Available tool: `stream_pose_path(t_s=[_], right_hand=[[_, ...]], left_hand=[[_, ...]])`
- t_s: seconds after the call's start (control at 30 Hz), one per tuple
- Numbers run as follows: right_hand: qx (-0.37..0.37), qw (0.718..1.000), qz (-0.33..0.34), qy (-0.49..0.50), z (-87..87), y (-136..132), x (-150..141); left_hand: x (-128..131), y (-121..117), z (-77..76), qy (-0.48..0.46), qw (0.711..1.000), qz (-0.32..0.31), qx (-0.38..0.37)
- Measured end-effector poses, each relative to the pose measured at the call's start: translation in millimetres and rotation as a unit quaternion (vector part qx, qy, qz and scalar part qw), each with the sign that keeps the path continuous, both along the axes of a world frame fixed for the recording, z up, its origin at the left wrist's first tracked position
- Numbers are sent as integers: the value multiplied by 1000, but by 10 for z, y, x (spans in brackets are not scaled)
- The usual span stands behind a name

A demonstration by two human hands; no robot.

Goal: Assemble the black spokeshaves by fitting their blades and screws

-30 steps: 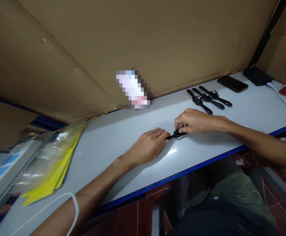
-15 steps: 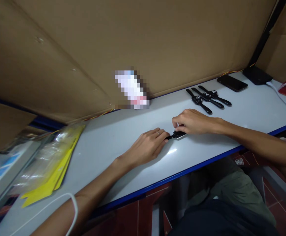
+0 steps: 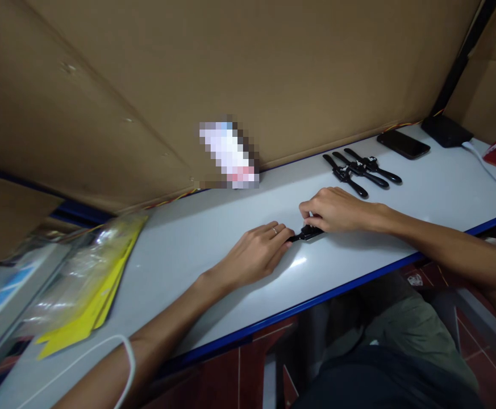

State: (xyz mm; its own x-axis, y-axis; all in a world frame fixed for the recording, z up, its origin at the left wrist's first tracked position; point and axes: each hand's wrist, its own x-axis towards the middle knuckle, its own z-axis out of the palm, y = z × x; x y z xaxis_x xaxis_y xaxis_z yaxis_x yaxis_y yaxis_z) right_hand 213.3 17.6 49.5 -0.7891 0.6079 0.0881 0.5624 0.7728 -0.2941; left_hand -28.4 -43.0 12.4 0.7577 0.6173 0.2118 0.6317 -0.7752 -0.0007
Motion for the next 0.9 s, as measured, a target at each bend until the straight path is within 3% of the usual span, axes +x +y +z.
stream_pose_path(t_s=[0.43,0.9], right_hand=[[41,998,23,-31,-6,25,32],[2,998,65,25,18,-6,39]], left_hand=[[6,-10,7,9,1000,1,-1],[15,-7,26,13,1000,-1,3]])
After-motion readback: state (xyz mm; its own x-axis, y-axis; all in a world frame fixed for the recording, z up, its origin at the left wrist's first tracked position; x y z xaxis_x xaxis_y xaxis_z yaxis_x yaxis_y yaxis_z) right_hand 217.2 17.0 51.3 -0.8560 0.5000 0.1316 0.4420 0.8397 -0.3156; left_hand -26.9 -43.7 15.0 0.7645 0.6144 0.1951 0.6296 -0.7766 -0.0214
